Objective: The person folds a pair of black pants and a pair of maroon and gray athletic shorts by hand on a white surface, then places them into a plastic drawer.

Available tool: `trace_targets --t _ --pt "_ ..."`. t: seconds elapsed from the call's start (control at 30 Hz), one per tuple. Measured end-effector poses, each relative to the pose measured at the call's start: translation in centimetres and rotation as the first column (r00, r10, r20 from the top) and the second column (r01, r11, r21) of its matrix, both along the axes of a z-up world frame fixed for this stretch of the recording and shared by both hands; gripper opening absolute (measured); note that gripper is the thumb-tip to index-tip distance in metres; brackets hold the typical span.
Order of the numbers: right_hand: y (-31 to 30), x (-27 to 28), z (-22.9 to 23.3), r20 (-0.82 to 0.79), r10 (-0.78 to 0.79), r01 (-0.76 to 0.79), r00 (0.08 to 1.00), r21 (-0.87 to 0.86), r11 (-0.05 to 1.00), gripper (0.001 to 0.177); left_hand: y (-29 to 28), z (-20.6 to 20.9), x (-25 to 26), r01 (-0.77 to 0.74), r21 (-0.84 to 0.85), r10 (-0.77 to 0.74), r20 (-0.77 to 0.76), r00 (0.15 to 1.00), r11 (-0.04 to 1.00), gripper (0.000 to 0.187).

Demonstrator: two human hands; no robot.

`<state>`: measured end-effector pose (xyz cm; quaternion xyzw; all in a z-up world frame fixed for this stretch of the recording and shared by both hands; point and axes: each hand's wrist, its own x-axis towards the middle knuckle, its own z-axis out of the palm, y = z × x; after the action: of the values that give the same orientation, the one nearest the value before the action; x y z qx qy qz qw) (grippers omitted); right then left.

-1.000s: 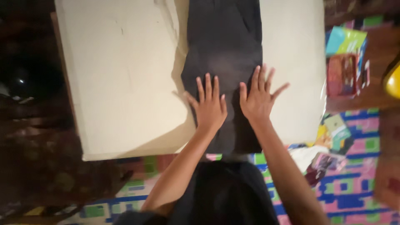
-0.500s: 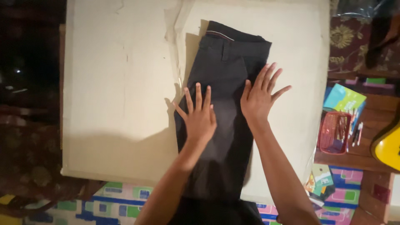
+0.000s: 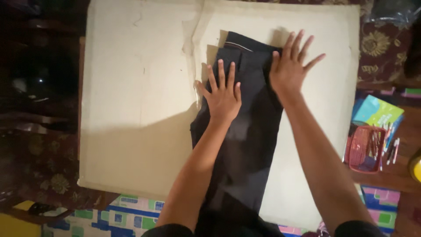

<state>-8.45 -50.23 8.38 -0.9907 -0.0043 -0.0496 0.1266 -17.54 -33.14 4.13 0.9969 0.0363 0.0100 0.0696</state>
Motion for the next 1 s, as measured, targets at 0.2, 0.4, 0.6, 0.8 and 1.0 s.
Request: trace_targets --t 0.2,0.4,0.6,0.8,1.0 --pt "2.3 -14.0 -1.3 -0.080 0.360 -0.368 0.929 -0.133 0.920 0.076 0.4 -0.8 -0.1 0.018 -0.019 -0.015 0.142 0.990 1.000 0.066" --pt "-0.5 -16.3 -2.9 0.018 -0.146 0.145 0.989 0.069 0.987 0.087 2.2 0.9 -0.5 -0.095 -0.389 0.151 0.116 0.982 0.916 0.095" --pt "-0.4 -13.2 1.3 -0.467 -0.302 0.549 0.831 0.599 0.583 0.078 6.2 -0.6 0.5 -0.373 -0.625 0.210 -0.320 0.924 0.685 0.087" --pt "-1.5 -10.6 3.9 -0.802 0.224 0.796 0.554 0.589 0.139 0.058 7.9 0.5 2.0 -0.626 -0.726 -0.015 -0.656 0.754 0.284 0.082" --pt "-2.1 -8.2 11.1 -0.666 0.144 0.654 0.732 0.746 0.124 0.045 8.5 11.6 4.4 -0.419 -0.907 -0.206 -0.405 0.891 -0.030 0.067"
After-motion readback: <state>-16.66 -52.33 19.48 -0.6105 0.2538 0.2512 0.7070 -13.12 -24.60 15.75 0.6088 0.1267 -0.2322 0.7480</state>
